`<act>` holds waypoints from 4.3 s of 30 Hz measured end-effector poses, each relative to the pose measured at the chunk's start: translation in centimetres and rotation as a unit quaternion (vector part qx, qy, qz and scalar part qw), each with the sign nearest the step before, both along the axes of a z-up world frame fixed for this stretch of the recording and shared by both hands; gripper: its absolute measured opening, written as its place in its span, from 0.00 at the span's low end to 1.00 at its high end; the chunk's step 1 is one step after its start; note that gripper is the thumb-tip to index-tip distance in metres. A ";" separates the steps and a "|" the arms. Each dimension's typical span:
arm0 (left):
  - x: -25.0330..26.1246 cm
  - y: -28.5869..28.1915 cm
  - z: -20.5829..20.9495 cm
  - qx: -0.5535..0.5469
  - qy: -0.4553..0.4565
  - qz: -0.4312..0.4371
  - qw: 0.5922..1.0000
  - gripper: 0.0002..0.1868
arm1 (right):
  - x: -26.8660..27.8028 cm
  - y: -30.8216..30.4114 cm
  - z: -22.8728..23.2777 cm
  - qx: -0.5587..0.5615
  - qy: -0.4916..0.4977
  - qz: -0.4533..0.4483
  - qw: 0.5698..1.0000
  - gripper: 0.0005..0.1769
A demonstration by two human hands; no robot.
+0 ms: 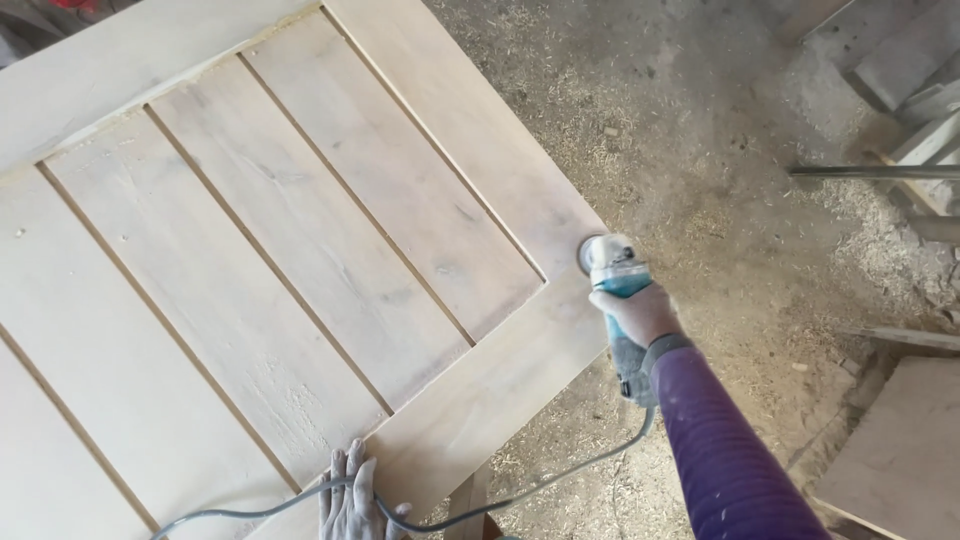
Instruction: Sanding a wooden door using an angle grinder with a sanding disc.
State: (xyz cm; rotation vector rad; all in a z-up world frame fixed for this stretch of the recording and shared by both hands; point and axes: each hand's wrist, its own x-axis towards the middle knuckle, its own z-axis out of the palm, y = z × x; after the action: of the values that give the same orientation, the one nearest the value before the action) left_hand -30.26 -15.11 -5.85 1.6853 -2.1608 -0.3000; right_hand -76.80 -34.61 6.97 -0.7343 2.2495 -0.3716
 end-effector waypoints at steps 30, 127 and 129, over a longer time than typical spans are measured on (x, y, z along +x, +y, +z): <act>0.0 0.0 -0.3 0.067 -0.036 0.017 0.997 0.50 | 2.1 6.5 -0.2 -0.003 0.011 0.229 0.973 0.25; -2.2 -1.4 -2.4 -0.023 0.010 -0.086 0.996 0.44 | -0.7 10.3 -1.7 -0.032 -0.069 0.121 0.990 0.20; -2.3 -1.4 -1.7 -0.022 0.010 -0.092 0.995 0.44 | 0.8 11.0 -1.9 -0.030 -0.065 0.147 0.987 0.19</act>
State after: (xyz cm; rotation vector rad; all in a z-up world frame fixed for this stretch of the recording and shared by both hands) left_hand -32.55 -16.49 -7.60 1.4560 -2.2954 -0.3159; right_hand -76.03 -23.61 5.10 -1.0276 1.9788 -0.3340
